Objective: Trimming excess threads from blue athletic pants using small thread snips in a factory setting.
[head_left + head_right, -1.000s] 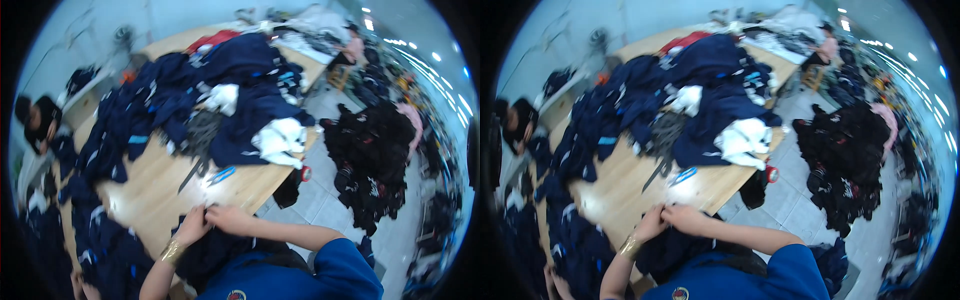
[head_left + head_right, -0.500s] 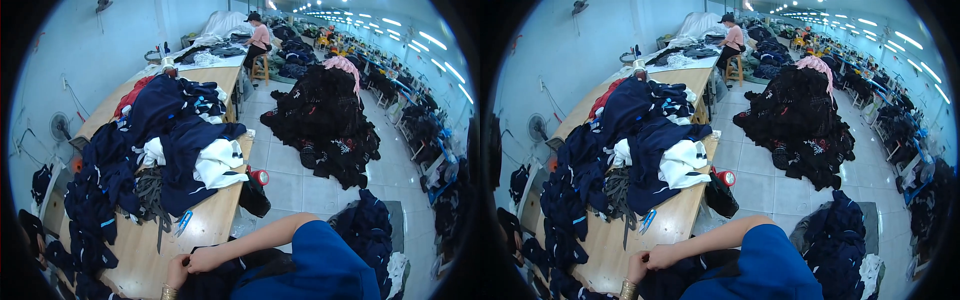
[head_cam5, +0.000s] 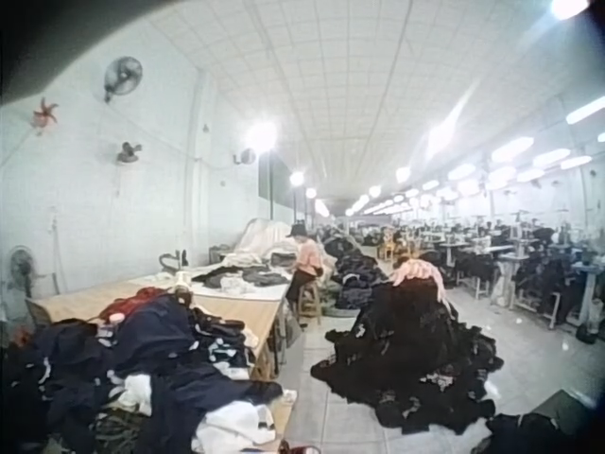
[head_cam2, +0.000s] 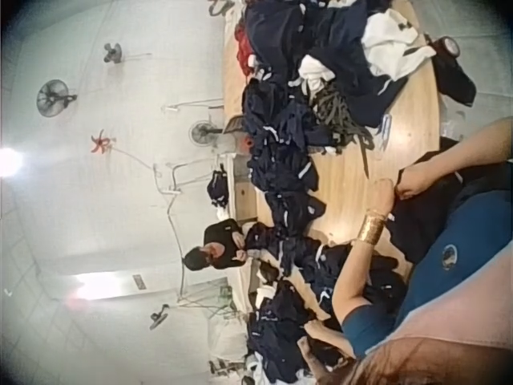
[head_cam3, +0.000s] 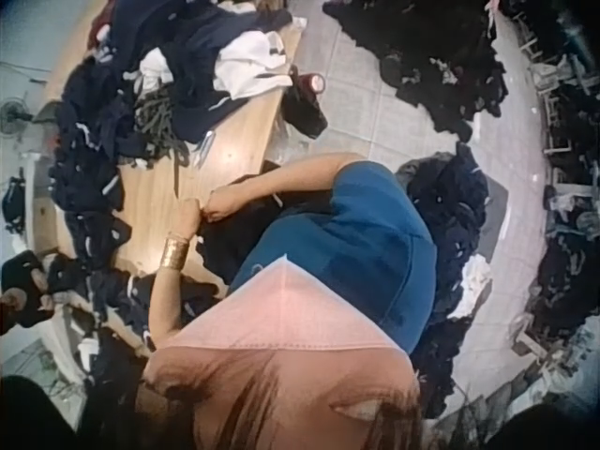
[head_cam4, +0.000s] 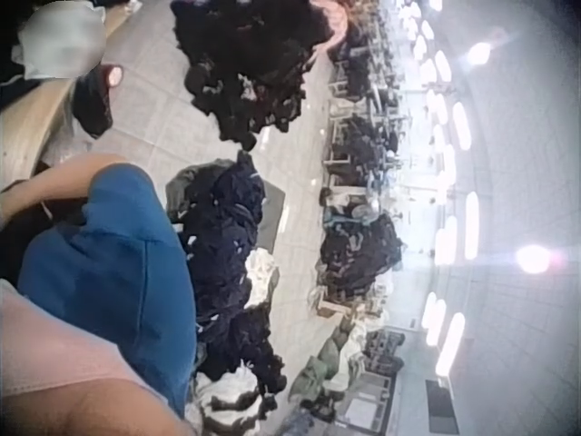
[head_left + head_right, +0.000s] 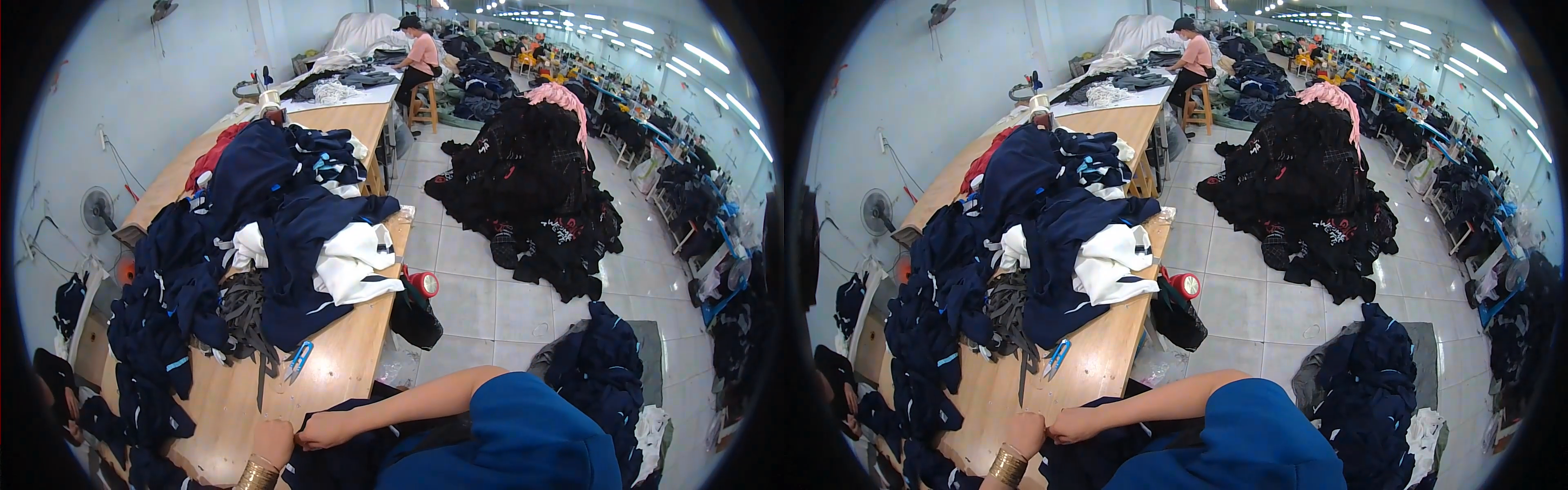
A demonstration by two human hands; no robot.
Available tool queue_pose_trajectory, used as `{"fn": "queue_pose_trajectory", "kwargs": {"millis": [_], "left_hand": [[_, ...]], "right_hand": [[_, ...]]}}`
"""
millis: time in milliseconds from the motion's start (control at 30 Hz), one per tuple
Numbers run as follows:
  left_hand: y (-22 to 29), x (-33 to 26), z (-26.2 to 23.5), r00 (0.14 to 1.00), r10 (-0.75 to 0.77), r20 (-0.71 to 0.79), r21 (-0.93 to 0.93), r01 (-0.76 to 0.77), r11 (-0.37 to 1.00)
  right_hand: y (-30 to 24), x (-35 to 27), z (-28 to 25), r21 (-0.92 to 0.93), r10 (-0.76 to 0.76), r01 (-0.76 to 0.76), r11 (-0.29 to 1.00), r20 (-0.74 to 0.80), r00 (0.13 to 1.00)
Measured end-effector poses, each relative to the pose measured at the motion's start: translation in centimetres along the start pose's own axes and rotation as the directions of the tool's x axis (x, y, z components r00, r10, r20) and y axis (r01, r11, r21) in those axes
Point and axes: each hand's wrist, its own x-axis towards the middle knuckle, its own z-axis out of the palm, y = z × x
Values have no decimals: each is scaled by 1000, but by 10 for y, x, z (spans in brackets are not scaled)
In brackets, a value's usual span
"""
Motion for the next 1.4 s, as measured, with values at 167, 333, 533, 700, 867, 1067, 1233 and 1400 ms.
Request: {"fn": "queue_pose_trajectory", "kwargs": {"millis": [167, 333, 533, 700, 867, 1067, 1233, 1400], "left_hand": [[3, -16, -7, 920, -295, 258, -736, 385, 558], [46, -40, 38, 801, -569, 188, -965, 44, -257], [82, -52, 59, 758, -647, 84, -959, -114, -259], [98, -58, 63, 735, -676, 52, -937, -198, -287], [99, -59, 81, 655, -752, 74, -912, -261, -316], [96, -72, 78, 762, -632, 141, -757, -328, -565], [92, -73, 79, 745, -658, 106, -799, -330, -502], [87, -86, 79, 776, -630, -35, -953, -215, -213]], "right_hand": [[0, -5, -1, 156, 80, -69, 985, -64, 995], [11, -5, 7, 732, 324, -315, 605, 135, 936], [20, 1, 8, 814, 346, -288, 505, 114, 931], [0, 6, 12, 787, 352, -298, 541, 110, 930], [-26, 7, 11, 616, 321, -193, 764, -102, 942], [-23, 13, -16, 255, 79, -117, 960, 157, 984], [-33, 8, -3, -146, -197, 185, 972, -75, 978], [-27, 4, 6, -107, -354, 343, 933, -115, 928]]}}
